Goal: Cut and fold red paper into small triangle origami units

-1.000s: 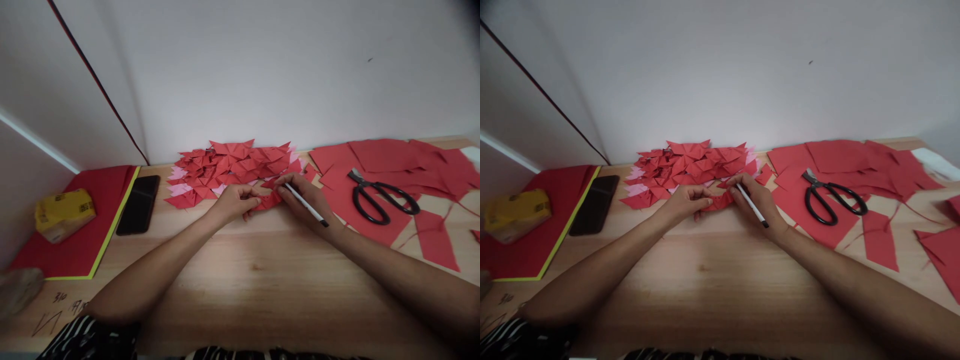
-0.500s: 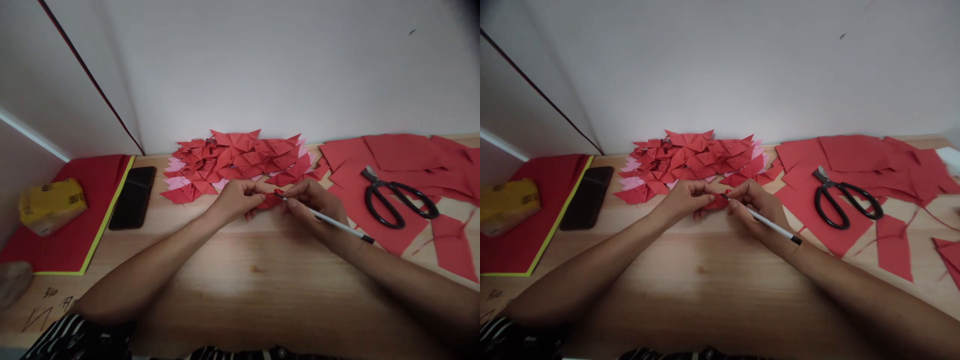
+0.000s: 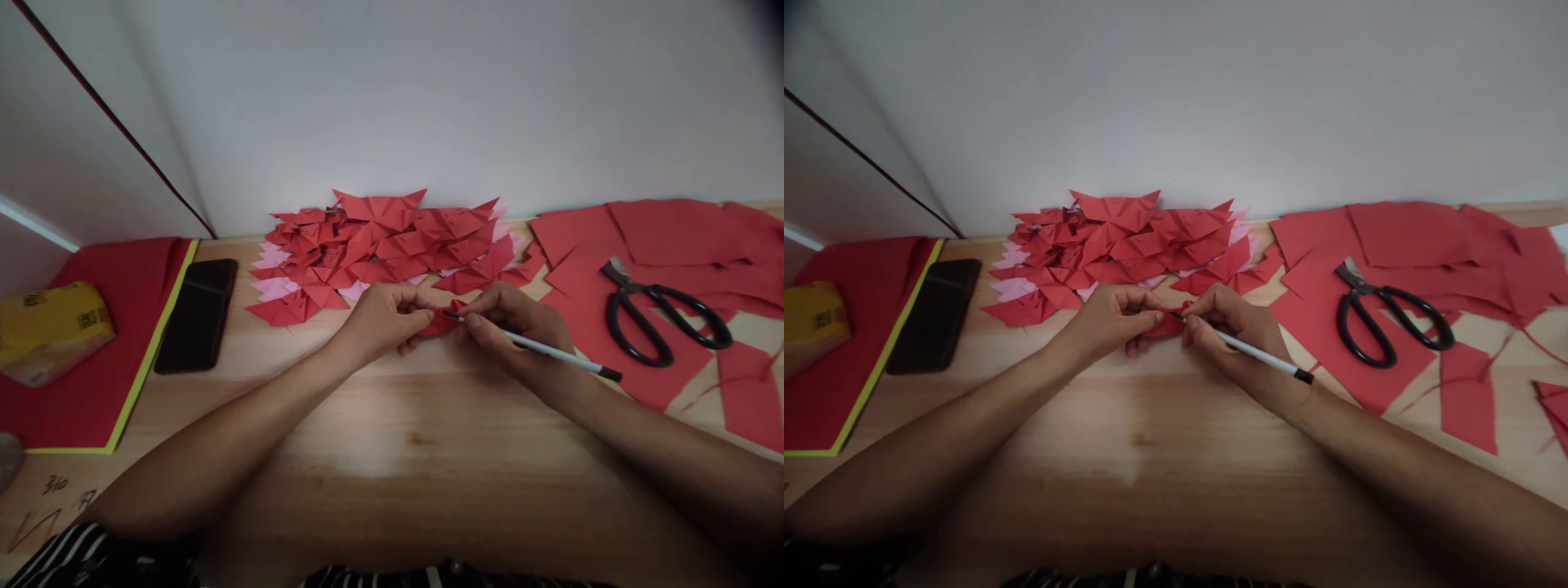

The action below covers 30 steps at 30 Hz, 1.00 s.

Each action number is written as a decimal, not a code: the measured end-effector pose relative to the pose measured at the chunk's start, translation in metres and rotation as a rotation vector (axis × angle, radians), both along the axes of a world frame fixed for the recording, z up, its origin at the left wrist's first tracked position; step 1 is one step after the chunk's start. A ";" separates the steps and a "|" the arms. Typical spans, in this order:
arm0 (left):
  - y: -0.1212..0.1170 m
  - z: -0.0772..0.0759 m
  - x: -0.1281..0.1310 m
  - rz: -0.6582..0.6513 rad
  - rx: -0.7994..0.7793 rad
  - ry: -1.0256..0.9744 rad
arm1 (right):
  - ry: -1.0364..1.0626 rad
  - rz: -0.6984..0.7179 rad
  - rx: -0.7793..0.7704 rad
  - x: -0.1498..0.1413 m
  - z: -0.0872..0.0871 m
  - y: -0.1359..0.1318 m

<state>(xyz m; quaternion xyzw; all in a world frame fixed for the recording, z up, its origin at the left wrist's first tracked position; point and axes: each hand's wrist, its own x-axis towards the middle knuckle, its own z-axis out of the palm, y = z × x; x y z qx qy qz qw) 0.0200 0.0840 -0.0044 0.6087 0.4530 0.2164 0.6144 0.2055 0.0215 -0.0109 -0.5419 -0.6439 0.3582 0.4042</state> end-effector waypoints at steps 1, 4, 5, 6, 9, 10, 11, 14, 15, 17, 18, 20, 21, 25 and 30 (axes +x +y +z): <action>0.000 0.000 0.000 0.001 -0.003 -0.002 | -0.008 0.001 0.000 0.000 0.000 0.000; 0.000 0.001 0.000 -0.001 -0.006 -0.006 | -0.012 0.007 -0.003 0.000 0.000 0.000; 0.000 0.001 0.000 -0.002 -0.009 -0.005 | -0.011 0.010 -0.002 0.000 0.000 0.000; 0.000 0.001 0.000 -0.002 -0.012 -0.003 | -0.014 0.011 -0.001 0.001 -0.001 0.000; 0.000 0.000 0.000 0.002 -0.023 0.003 | -0.043 0.007 0.000 0.001 -0.001 0.000; 0.000 0.000 0.000 0.006 -0.028 0.007 | -0.052 0.003 -0.001 0.001 -0.001 0.000; 0.000 0.000 0.000 0.009 -0.033 0.010 | -0.058 0.000 -0.005 0.001 0.000 0.000; 0.000 0.001 0.001 0.013 -0.040 0.018 | -0.056 0.002 -0.019 0.000 0.000 0.000; 0.000 0.001 0.001 0.012 -0.038 0.019 | -0.052 0.005 -0.021 0.000 0.001 0.000; 0.000 0.002 0.001 0.007 -0.030 0.020 | -0.045 0.009 -0.023 0.000 0.001 0.000; 0.000 0.002 0.001 0.006 -0.029 0.022 | -0.045 0.009 -0.020 0.000 0.002 0.001; -0.001 0.004 0.001 0.009 -0.030 0.028 | -0.052 0.006 -0.015 -0.001 0.003 0.001; -0.001 0.004 0.001 0.012 -0.033 0.031 | -0.057 0.004 -0.016 -0.001 0.003 0.001; -0.001 0.007 0.002 0.020 -0.040 0.036 | -0.065 0.009 -0.019 -0.001 0.004 0.001; 0.000 0.006 0.002 0.019 -0.042 0.033 | -0.057 0.019 -0.015 -0.001 0.003 0.001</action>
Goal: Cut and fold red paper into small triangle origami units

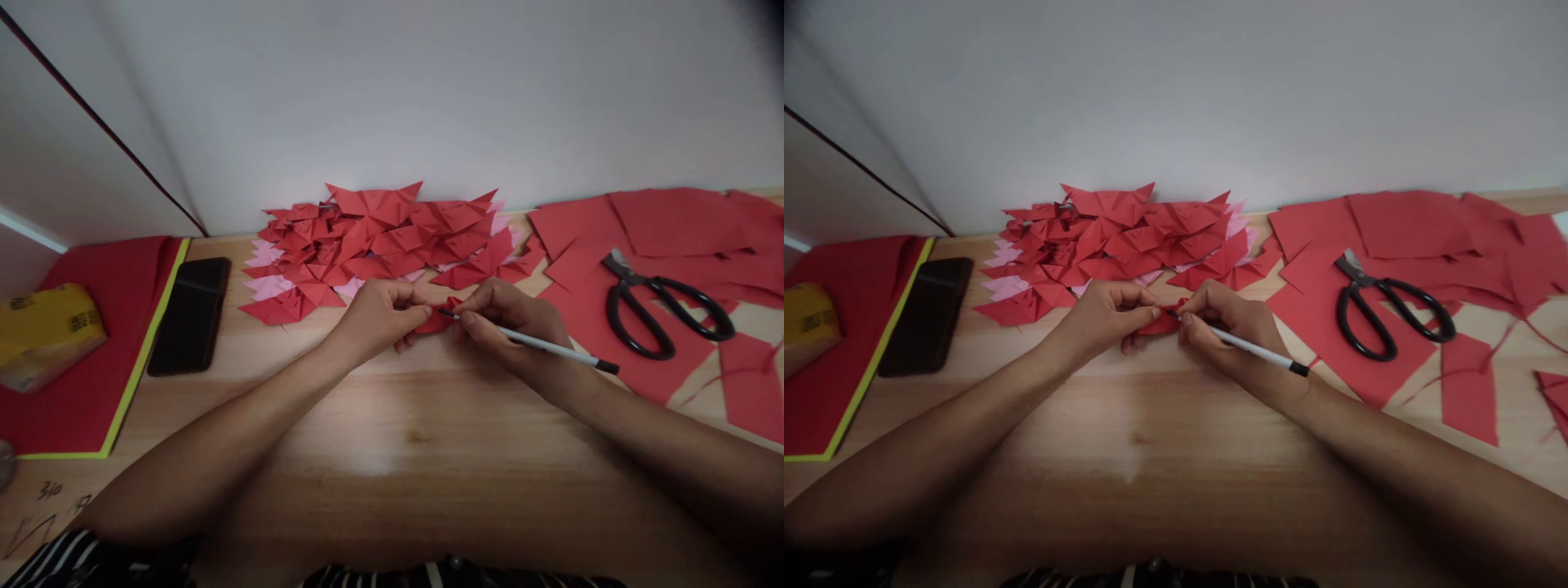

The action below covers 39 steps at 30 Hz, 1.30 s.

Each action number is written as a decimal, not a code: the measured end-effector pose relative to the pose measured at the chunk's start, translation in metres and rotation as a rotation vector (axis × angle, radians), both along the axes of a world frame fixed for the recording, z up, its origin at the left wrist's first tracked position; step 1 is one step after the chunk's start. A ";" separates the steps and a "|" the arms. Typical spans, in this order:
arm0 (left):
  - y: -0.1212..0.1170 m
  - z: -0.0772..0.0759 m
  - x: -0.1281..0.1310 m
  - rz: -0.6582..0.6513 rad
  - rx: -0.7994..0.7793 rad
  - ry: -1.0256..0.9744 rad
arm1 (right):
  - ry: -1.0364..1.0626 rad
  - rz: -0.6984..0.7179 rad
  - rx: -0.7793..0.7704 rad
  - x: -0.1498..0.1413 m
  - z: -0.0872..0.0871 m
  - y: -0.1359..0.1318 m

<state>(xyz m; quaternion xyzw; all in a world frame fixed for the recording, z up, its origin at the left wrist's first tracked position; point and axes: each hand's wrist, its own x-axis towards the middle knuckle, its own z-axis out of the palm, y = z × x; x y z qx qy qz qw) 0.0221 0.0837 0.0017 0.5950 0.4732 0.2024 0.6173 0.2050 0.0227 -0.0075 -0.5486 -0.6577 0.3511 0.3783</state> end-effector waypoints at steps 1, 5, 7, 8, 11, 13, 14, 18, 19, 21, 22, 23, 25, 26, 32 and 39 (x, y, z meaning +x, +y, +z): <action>0.000 0.000 0.000 0.004 -0.002 0.000 | 0.001 0.003 -0.002 0.000 0.000 0.000; 0.000 0.001 0.001 0.013 -0.016 -0.002 | 0.013 0.010 -0.015 0.000 -0.001 0.000; 0.000 0.001 0.001 0.016 -0.016 -0.006 | 0.017 0.010 -0.011 0.001 -0.002 -0.001; -0.001 0.001 0.001 0.017 -0.015 -0.006 | 0.020 0.010 -0.009 0.001 -0.002 -0.001; 0.000 0.001 0.001 0.013 -0.011 -0.005 | 0.027 0.011 -0.003 0.001 -0.003 0.000; 0.000 0.001 0.001 0.006 -0.006 -0.004 | 0.022 0.008 0.000 0.000 -0.003 0.000; 0.000 0.001 0.001 0.005 -0.003 -0.003 | 0.021 0.005 0.003 0.000 -0.003 0.001; -0.001 0.003 0.001 0.009 -0.009 0.005 | 0.010 0.008 0.001 0.001 -0.002 0.001; -0.001 0.004 0.001 0.011 -0.016 0.007 | 0.002 0.012 -0.004 0.001 -0.002 0.001; -0.001 0.005 0.002 0.016 -0.024 0.013 | -0.013 0.016 -0.014 0.002 -0.002 0.001; -0.001 0.005 0.002 0.019 -0.024 0.016 | -0.016 0.016 -0.015 0.002 -0.002 0.000; -0.001 0.005 0.002 0.018 -0.022 0.017 | -0.017 0.018 -0.015 0.002 -0.002 0.000; -0.001 0.004 0.002 0.018 -0.018 0.018 | -0.015 0.021 -0.007 0.002 -0.002 0.000; 0.000 0.004 0.002 0.019 -0.018 0.018 | -0.014 0.024 -0.006 0.002 -0.002 0.000; 0.000 0.003 0.002 0.020 -0.017 0.029 | 0.022 0.013 -0.010 0.000 0.000 0.000; -0.001 0.004 0.002 0.015 -0.018 0.032 | 0.006 0.002 -0.014 0.000 0.000 0.000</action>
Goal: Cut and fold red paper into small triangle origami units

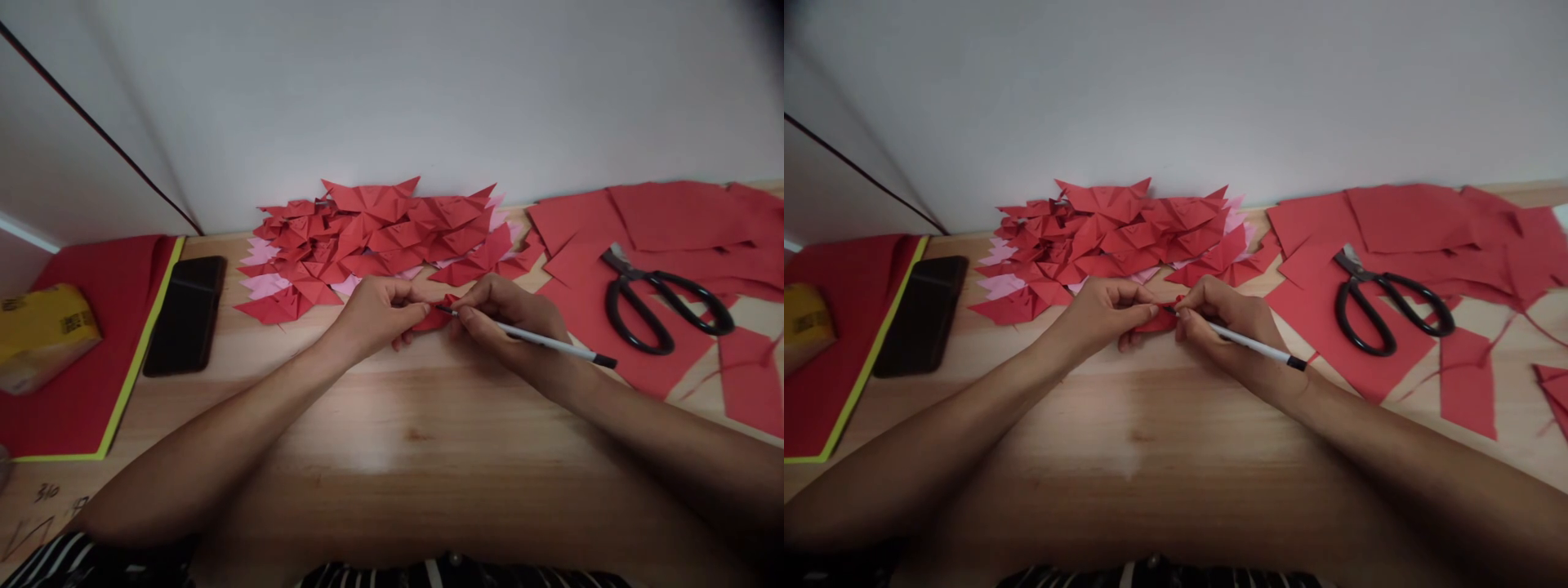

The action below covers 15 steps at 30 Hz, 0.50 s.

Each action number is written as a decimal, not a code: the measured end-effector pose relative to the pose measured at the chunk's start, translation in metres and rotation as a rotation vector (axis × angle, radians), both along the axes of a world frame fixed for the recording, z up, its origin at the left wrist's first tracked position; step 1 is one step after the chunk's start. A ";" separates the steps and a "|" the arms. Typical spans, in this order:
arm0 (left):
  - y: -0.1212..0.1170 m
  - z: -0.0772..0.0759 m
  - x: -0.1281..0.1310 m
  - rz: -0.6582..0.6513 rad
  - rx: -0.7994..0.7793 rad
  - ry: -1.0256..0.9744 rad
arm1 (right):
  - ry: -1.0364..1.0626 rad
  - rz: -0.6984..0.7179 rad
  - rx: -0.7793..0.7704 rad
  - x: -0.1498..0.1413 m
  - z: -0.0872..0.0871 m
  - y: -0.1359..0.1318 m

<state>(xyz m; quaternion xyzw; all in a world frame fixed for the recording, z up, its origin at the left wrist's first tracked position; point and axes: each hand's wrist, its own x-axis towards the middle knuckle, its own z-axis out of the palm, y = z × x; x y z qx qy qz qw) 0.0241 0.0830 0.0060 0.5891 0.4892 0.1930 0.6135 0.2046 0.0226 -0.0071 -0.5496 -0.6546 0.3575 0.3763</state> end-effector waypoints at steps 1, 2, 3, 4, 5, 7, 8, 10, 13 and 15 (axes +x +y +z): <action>0.000 0.000 0.000 -0.002 0.001 -0.004 | -0.004 0.000 0.002 0.000 0.000 0.000; 0.000 0.000 0.000 -0.003 0.002 -0.009 | -0.005 0.002 0.002 0.001 -0.001 0.000; 0.000 -0.001 -0.001 -0.004 0.003 -0.014 | -0.004 0.006 0.002 0.001 -0.001 0.000; 0.000 -0.001 -0.001 -0.006 0.005 -0.018 | -0.002 0.010 0.002 0.001 -0.001 0.000; 0.000 -0.001 -0.001 -0.007 0.008 -0.020 | 0.000 0.017 0.001 0.002 -0.001 0.000; 0.001 -0.002 -0.001 -0.008 0.009 -0.016 | 0.000 0.020 -0.001 0.002 -0.002 0.000; 0.001 -0.002 -0.001 -0.005 0.008 -0.013 | 0.000 0.017 0.001 0.002 -0.002 0.000; 0.000 -0.001 -0.001 -0.001 0.004 -0.008 | -0.001 0.009 0.010 0.001 -0.002 0.000; 0.000 0.000 -0.001 -0.004 0.002 -0.009 | 0.009 0.011 0.030 0.001 -0.003 0.000; 0.000 -0.001 -0.001 -0.014 0.005 -0.018 | 0.027 0.006 0.048 0.002 -0.005 0.000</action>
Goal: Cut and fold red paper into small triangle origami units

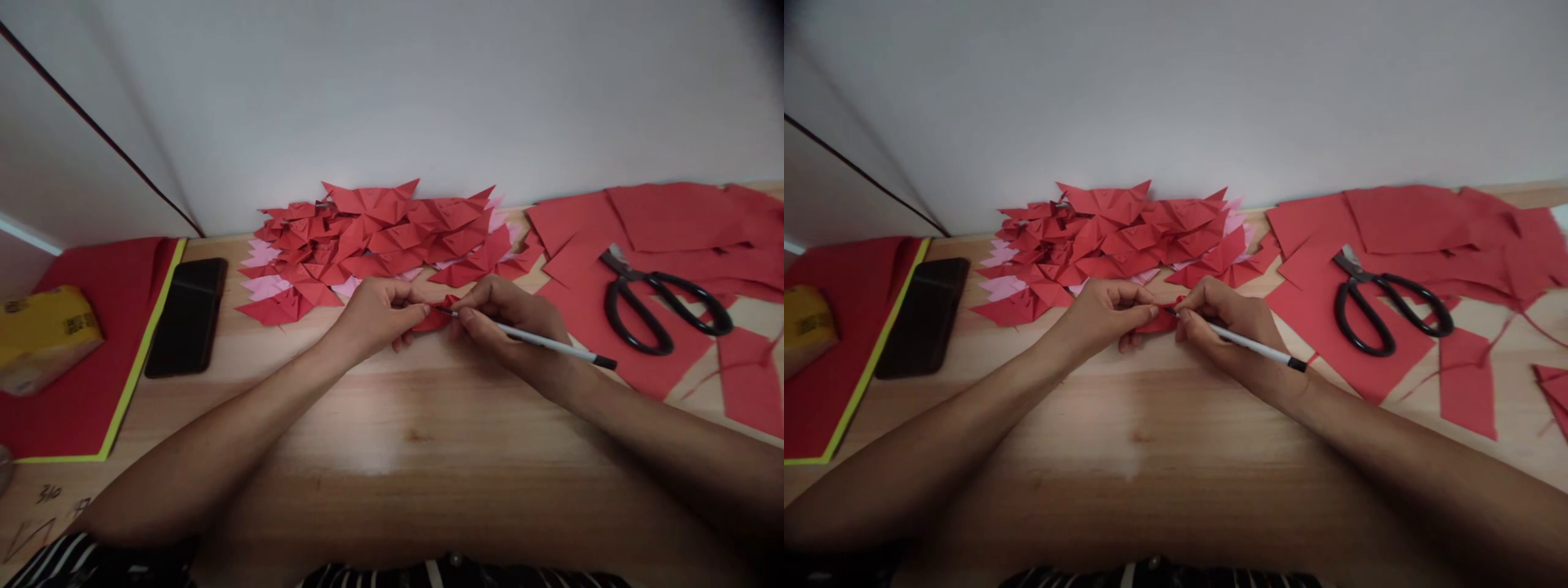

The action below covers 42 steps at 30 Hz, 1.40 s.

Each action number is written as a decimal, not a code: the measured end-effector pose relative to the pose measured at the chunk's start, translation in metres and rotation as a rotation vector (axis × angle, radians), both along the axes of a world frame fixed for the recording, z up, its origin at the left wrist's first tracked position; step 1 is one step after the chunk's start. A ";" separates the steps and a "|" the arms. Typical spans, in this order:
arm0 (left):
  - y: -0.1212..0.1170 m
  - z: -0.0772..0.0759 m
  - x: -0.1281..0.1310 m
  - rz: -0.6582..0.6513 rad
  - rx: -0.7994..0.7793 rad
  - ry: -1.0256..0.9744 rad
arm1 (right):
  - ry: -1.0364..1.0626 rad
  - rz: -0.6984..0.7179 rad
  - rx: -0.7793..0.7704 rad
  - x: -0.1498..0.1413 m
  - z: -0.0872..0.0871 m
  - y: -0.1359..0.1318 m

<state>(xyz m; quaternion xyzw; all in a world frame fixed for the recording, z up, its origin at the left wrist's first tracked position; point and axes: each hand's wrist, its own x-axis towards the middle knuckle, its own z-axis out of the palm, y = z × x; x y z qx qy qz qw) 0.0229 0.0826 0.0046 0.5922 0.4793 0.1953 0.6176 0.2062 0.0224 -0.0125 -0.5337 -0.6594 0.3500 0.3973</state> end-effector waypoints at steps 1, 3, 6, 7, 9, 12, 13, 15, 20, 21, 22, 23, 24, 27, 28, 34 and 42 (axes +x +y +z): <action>0.000 -0.001 0.000 -0.004 0.003 -0.005 | 0.021 -0.009 0.014 0.001 -0.002 0.000; 0.001 -0.003 -0.001 -0.012 0.013 -0.014 | 0.079 -0.048 0.065 0.002 -0.005 0.000; 0.002 -0.007 -0.003 -0.027 0.043 -0.028 | 0.146 -0.134 0.177 0.003 -0.010 0.003; 0.002 -0.008 -0.004 -0.034 0.051 -0.037 | 0.142 -0.154 0.208 0.002 -0.011 0.004; 0.003 -0.009 -0.005 -0.045 0.057 -0.059 | 0.081 -0.162 0.237 0.002 -0.011 0.007; 0.003 -0.010 -0.007 -0.059 0.061 -0.083 | -0.054 -0.115 0.195 0.004 -0.010 0.010; 0.003 -0.011 -0.007 -0.062 0.064 -0.088 | -0.083 -0.096 0.162 0.004 -0.009 0.010; 0.003 -0.012 -0.008 -0.058 0.068 -0.097 | -0.108 -0.079 0.100 0.005 -0.007 0.010; 0.002 -0.011 -0.009 -0.059 0.085 -0.125 | -0.098 -0.109 0.044 0.003 -0.006 0.011; 0.002 -0.011 -0.009 -0.062 0.088 -0.122 | -0.091 -0.116 0.035 0.003 -0.006 0.012; 0.002 -0.010 -0.009 -0.060 0.086 -0.117 | -0.082 -0.125 0.026 0.003 -0.007 0.012; 0.002 -0.010 -0.009 -0.055 0.082 -0.113 | -0.071 -0.132 0.019 0.003 -0.008 0.013; 0.002 -0.010 -0.009 -0.048 0.074 -0.115 | -0.054 -0.140 0.017 0.004 -0.009 0.014; 0.002 -0.010 -0.009 -0.041 0.043 -0.162 | 0.014 -0.164 0.035 0.005 -0.011 0.016; 0.003 -0.010 -0.010 -0.042 0.033 -0.181 | 0.030 -0.168 0.048 0.006 -0.011 0.016; 0.002 -0.011 -0.012 0.019 -0.027 -0.281 | 0.026 -0.202 0.103 0.009 -0.010 0.017; 0.005 -0.001 -0.018 0.074 0.118 -0.201 | 0.103 -0.273 0.135 0.010 -0.013 0.019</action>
